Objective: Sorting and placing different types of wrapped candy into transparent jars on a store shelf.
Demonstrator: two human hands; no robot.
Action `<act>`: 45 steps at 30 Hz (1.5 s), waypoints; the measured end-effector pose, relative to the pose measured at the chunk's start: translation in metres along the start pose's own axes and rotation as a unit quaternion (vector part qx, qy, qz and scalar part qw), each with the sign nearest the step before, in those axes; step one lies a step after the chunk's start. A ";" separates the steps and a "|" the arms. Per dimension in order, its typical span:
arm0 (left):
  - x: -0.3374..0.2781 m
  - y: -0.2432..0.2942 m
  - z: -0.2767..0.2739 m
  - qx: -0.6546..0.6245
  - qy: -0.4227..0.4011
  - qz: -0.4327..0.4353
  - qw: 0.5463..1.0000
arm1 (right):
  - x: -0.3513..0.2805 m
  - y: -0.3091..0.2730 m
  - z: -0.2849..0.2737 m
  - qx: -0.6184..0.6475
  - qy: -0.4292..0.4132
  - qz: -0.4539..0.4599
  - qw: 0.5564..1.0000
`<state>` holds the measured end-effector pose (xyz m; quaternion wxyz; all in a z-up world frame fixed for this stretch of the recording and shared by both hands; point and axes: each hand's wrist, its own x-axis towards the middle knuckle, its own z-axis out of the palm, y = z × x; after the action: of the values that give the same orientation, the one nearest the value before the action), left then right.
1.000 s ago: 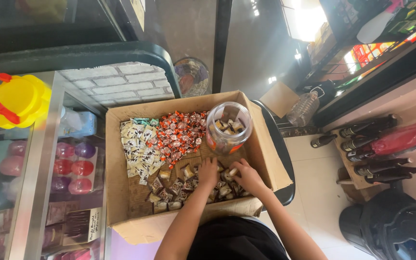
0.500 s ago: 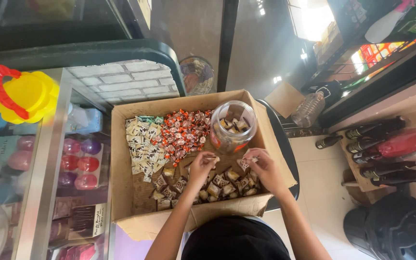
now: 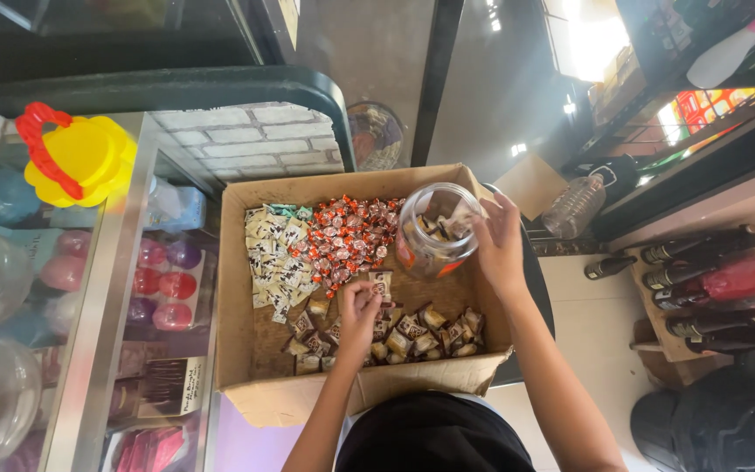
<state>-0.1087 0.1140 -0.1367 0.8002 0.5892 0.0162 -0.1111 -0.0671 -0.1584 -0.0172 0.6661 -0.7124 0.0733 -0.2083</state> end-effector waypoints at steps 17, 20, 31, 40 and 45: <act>0.073 0.093 0.083 0.262 -0.052 0.114 0.957 | -0.077 0.049 -0.038 -0.110 0.117 0.078 0.984; 0.093 0.111 0.105 0.346 -0.075 0.167 0.920 | -0.092 0.066 -0.041 -0.034 0.111 0.157 0.981; 0.086 0.109 0.122 0.355 -0.048 0.304 0.883 | -0.116 0.114 -0.026 -0.154 -0.140 0.184 0.961; 0.056 -0.005 0.030 0.368 -0.059 0.161 0.914 | -0.102 0.159 0.007 -0.391 -0.284 0.077 0.872; 0.033 -0.065 -0.005 0.441 -0.140 0.030 0.886 | -0.108 0.207 0.014 -0.440 -0.359 0.141 0.811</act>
<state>-0.0885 0.0952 -0.2049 0.4551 0.8596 -0.1642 -0.1642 -0.1231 -0.1252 -0.2415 0.2828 -0.9351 0.0121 0.2133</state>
